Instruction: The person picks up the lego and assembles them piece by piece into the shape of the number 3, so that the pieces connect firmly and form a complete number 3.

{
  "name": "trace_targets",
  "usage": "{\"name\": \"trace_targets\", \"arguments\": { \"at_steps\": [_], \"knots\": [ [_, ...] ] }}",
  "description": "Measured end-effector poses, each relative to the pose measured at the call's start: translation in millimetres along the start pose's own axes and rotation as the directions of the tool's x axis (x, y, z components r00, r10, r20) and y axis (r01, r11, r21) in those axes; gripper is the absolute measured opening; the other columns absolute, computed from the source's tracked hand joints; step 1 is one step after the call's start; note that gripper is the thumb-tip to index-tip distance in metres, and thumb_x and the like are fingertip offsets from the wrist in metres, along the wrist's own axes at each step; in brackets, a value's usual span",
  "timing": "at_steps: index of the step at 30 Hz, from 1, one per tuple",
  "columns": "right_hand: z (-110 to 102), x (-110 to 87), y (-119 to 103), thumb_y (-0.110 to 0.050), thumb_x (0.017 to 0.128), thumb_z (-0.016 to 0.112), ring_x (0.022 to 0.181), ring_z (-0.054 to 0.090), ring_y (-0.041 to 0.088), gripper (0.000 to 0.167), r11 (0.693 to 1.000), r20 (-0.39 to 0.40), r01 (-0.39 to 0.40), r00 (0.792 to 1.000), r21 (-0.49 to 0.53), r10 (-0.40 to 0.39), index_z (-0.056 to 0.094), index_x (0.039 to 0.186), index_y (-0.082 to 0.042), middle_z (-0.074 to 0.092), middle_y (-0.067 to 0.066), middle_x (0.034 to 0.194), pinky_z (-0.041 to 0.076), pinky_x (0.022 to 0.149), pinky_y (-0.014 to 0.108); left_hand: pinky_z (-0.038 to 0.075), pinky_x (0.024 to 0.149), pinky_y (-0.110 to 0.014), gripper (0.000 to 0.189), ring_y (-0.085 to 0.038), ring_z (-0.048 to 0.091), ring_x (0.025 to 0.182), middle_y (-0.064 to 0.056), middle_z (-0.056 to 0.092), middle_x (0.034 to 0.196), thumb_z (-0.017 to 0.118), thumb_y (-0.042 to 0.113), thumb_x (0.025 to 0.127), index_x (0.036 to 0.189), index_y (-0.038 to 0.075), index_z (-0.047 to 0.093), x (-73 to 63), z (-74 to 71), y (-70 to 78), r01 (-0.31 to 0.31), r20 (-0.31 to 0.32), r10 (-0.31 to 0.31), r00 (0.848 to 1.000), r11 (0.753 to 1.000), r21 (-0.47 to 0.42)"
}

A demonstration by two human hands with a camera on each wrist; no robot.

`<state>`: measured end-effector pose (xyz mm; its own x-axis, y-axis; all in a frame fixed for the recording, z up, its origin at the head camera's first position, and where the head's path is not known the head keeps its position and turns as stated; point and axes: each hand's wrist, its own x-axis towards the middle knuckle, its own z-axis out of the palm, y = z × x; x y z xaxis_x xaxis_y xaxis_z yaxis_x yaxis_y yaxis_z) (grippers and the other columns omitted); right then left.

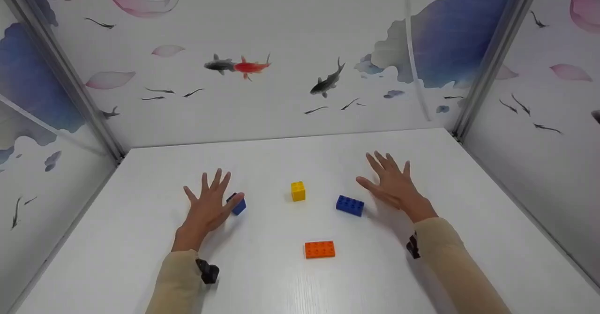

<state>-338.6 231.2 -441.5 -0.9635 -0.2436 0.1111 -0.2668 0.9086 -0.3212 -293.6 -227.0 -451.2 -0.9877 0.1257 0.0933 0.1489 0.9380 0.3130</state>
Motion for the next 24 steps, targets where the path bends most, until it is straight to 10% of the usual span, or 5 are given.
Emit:
{"name": "trace_targets", "arguments": {
  "at_steps": [6,24],
  "knots": [
    [2,1.7,-12,-0.069,0.096,0.042,0.157,0.003,0.04,0.089,0.983,0.052,0.002,0.999,0.184,-0.012,0.011,0.162,-0.019,0.01,0.015,0.169,-0.007,0.12,0.069,-0.018,0.111,-0.076,0.081,-0.043,-0.003,0.156,-0.012,0.006,0.17,0.041,0.064,0.099,0.161,0.017,0.017,-4.5,-0.3,12.7,-0.015,0.02,0.017,1.0,0.996,-0.082],
    [14,14.4,-47,-0.051,0.092,0.066,0.15,0.031,0.039,0.081,0.8,0.079,-0.039,0.997,0.598,-0.011,0.031,0.158,-0.018,0.03,0.013,0.164,0.032,0.12,0.055,-0.006,0.124,-0.064,0.076,-0.036,0.012,0.157,-0.007,0.022,0.168,0.056,0.056,0.095,0.156,0.017,0.036,-26.2,7.4,62.8,-0.127,-0.06,0.114,0.992,0.941,-0.315]
  ]
}}
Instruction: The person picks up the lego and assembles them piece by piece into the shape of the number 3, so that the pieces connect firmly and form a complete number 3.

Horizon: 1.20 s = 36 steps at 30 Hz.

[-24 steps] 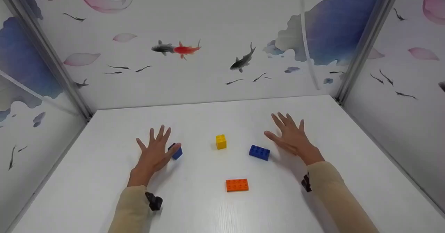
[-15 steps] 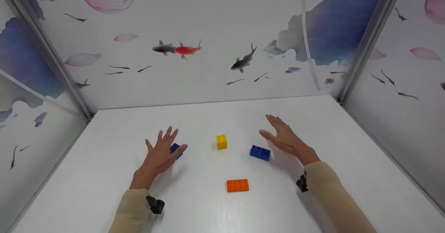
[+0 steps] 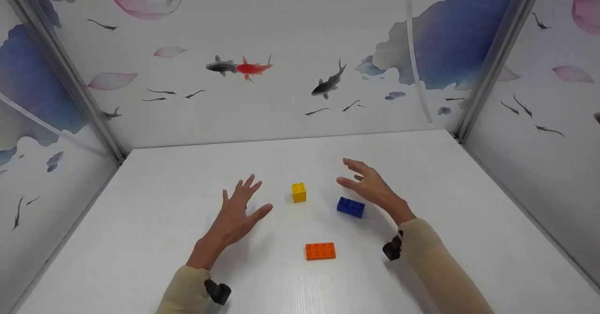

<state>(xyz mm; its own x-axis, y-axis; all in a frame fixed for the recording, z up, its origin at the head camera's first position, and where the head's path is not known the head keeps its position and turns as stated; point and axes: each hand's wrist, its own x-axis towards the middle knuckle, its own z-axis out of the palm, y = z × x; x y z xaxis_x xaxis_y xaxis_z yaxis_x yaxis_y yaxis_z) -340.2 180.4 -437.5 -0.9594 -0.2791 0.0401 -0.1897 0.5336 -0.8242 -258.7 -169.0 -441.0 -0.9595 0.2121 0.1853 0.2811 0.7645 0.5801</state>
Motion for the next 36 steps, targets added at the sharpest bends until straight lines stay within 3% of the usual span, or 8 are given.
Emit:
{"name": "trace_targets", "arguments": {
  "at_steps": [3,11,18,26,36],
  "knots": [
    [7,5.4,-4,-0.046,0.092,0.069,0.15,0.033,0.036,0.077,0.998,0.005,-0.004,1.0,0.063,0.003,0.035,0.156,-0.018,0.034,0.011,0.163,0.035,0.119,0.053,0.001,0.125,-0.062,0.074,-0.036,0.016,0.156,-0.007,0.024,0.167,0.058,0.055,0.094,0.155,0.016,0.039,-3.9,8.1,7.4,-0.01,-0.004,0.009,1.0,0.997,-0.074],
    [21,16.6,-8,-0.045,0.089,0.073,0.147,0.04,0.035,0.074,0.989,-0.001,0.012,1.0,0.146,-0.012,0.042,0.152,-0.022,0.043,0.007,0.158,0.041,0.115,0.054,0.029,0.119,-0.062,0.074,-0.035,0.032,0.151,-0.009,0.036,0.162,0.064,0.056,0.091,0.152,0.019,0.043,-8.1,24.6,19.9,0.037,0.026,-0.031,0.999,0.972,-0.233],
    [27,22.8,-7,-0.036,0.09,0.074,0.145,0.043,0.032,0.069,0.986,0.047,0.009,0.999,0.166,-0.017,0.045,0.15,-0.023,0.044,0.005,0.158,0.042,0.114,0.054,0.045,0.111,-0.055,0.075,-0.036,0.047,0.138,-0.012,0.045,0.154,0.067,0.054,0.09,0.15,0.015,0.044,-12.9,37.3,22.2,0.055,0.1,-0.022,0.995,0.938,-0.342],
    [32,28.9,-7,-0.032,0.089,0.076,0.143,0.046,0.029,0.064,0.981,0.103,0.004,0.994,0.195,-0.025,0.05,0.146,-0.023,0.046,0.003,0.156,0.042,0.114,0.053,0.05,0.106,-0.052,0.072,-0.035,0.053,0.133,-0.016,0.05,0.148,0.073,0.037,0.091,0.151,0.013,0.042,-15.9,55.3,25.8,0.157,0.295,-0.019,0.955,0.877,-0.454],
    [44,39.2,-6,-0.027,0.089,0.075,0.141,0.048,0.028,0.059,0.977,0.144,0.002,0.989,0.214,-0.034,0.053,0.144,-0.023,0.049,0.002,0.154,0.041,0.116,0.051,0.056,0.099,-0.045,0.072,-0.029,0.059,0.125,-0.01,0.058,0.141,0.079,0.033,0.086,0.148,0.016,0.047,-16.6,69.7,34.8,0.244,0.395,-0.024,0.918,0.821,-0.516]
  ]
}}
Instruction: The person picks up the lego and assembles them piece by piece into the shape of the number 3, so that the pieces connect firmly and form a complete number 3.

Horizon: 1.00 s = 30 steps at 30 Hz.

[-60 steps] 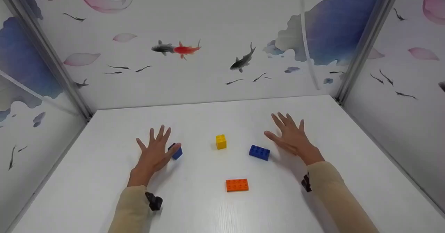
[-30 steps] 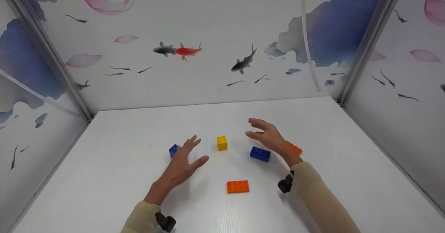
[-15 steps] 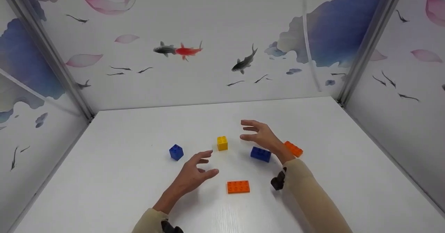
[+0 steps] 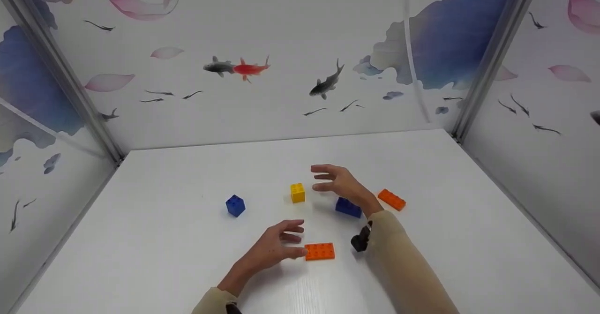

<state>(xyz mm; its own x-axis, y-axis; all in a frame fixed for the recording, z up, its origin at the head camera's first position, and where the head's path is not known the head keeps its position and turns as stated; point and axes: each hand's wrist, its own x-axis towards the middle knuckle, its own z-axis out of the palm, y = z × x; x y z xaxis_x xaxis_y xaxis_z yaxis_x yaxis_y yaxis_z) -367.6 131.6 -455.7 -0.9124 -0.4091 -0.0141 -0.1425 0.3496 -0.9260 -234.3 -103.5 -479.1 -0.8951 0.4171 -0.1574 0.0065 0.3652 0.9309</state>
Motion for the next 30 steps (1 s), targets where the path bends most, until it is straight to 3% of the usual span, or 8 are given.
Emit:
{"name": "trace_targets", "arguments": {
  "at_steps": [6,15,23,30],
  "knots": [
    [7,4.6,2,-0.024,0.091,0.072,0.141,0.048,0.029,0.058,1.0,0.045,-0.021,0.999,-0.011,0.022,0.052,0.145,-0.023,0.048,0.002,0.155,0.038,0.117,0.054,0.056,0.099,-0.044,0.067,-0.027,0.06,0.124,-0.007,0.061,0.137,0.081,0.029,0.085,0.144,0.017,0.052,2.1,4.5,-1.4,0.033,0.007,-0.033,0.999,0.999,-0.004],
    [16,11.5,6,-0.028,0.089,0.074,0.139,0.05,0.029,0.064,0.997,0.09,-0.064,0.994,-0.042,0.068,0.049,0.148,-0.019,0.05,0.004,0.153,0.04,0.116,0.052,0.05,0.108,-0.043,0.061,-0.018,0.061,0.109,0.0,0.068,0.119,0.086,0.017,0.078,0.134,0.016,0.062,9.3,12.1,2.9,0.053,-0.03,-0.049,0.998,0.99,0.128],
    [23,16.8,2,-0.022,0.09,0.074,0.138,0.052,0.03,0.06,0.995,0.122,-0.064,0.99,-0.082,0.074,0.052,0.146,-0.015,0.051,0.006,0.151,0.041,0.116,0.05,0.051,0.106,-0.041,0.058,-0.018,0.059,0.104,-0.001,0.068,0.113,0.086,0.01,0.077,0.131,0.012,0.064,10.0,15.1,6.5,0.049,-0.05,-0.043,0.998,0.989,0.141],
    [32,19.3,0,-0.017,0.089,0.075,0.136,0.053,0.03,0.056,0.989,0.114,-0.092,0.988,-0.112,0.105,0.056,0.143,-0.017,0.055,0.007,0.147,0.041,0.116,0.049,0.052,0.105,-0.04,0.051,-0.017,0.06,0.1,0.001,0.069,0.109,0.084,0.007,0.079,0.127,0.013,0.067,10.5,18.3,5.7,0.092,-0.078,-0.081,0.994,0.985,0.146]
  ]
}}
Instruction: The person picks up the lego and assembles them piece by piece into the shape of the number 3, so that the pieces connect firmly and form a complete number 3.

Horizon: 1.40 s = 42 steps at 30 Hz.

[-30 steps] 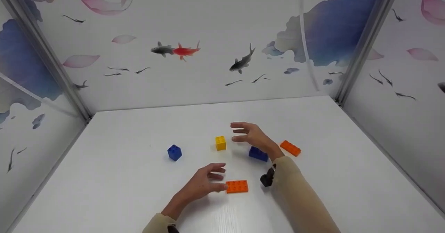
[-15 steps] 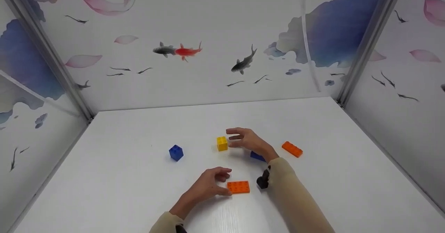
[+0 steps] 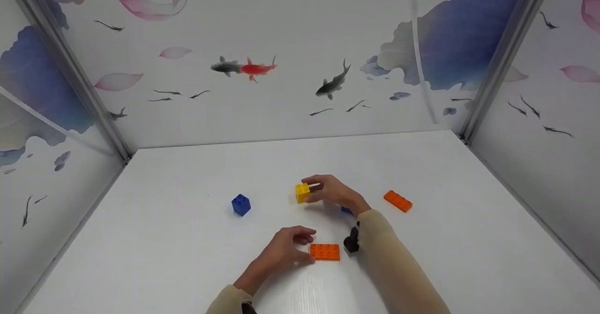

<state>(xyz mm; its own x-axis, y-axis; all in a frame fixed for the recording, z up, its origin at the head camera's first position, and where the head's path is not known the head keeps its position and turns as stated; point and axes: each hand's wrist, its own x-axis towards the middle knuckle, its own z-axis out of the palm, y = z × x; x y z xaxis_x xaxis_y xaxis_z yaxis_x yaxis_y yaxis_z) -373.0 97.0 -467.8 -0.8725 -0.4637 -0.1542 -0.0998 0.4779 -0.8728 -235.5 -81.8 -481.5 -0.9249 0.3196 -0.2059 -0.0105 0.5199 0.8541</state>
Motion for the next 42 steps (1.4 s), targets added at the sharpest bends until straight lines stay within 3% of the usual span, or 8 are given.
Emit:
{"name": "trace_targets", "arguments": {
  "at_steps": [8,16,26,42],
  "knots": [
    [1,1.8,-3,-0.012,0.089,0.075,0.119,0.062,0.023,0.042,0.998,-0.075,-0.038,0.997,-0.054,0.034,0.067,0.13,-0.019,0.065,0.006,0.133,0.049,0.109,0.042,0.053,0.104,-0.041,0.04,-0.016,0.063,0.102,0.0,0.072,0.111,0.082,0.007,0.081,0.119,0.013,0.071,-0.5,1.2,0.8,-0.017,0.011,0.017,1.0,1.0,-0.001],
    [-2,-7.2,-11,-0.011,0.091,0.073,0.118,0.064,0.024,0.039,0.998,-0.085,-0.01,0.996,-0.054,0.006,0.067,0.129,-0.018,0.066,0.006,0.129,0.054,0.104,0.039,0.054,0.102,-0.04,0.034,-0.016,0.062,0.099,0.0,0.072,0.109,0.082,0.008,0.081,0.114,0.014,0.075,-1.5,1.2,2.8,0.0,0.012,-0.001,1.0,1.0,0.027],
    [-19,-34.3,-27,-0.017,0.092,0.073,0.122,0.062,0.027,0.041,0.997,-0.101,0.081,0.992,-0.015,-0.082,0.065,0.132,-0.015,0.066,0.009,0.131,0.052,0.107,0.043,0.053,0.102,-0.043,0.032,-0.017,0.061,0.101,0.0,0.069,0.108,0.08,0.007,0.083,0.113,0.017,0.076,-3.6,0.8,0.7,0.014,0.007,-0.014,1.0,0.998,0.058],
    [-21,-87.0,-23,-0.027,0.091,0.074,0.123,0.061,0.027,0.045,0.996,-0.165,0.09,0.982,-0.016,-0.091,0.062,0.134,-0.018,0.066,0.007,0.13,0.053,0.105,0.042,0.057,0.091,-0.036,0.031,-0.018,0.057,0.094,-0.001,0.067,0.103,0.08,0.005,0.082,0.11,0.015,0.077,-5.3,0.6,6.0,0.028,-0.012,-0.027,1.0,0.998,0.053]
  ]
}}
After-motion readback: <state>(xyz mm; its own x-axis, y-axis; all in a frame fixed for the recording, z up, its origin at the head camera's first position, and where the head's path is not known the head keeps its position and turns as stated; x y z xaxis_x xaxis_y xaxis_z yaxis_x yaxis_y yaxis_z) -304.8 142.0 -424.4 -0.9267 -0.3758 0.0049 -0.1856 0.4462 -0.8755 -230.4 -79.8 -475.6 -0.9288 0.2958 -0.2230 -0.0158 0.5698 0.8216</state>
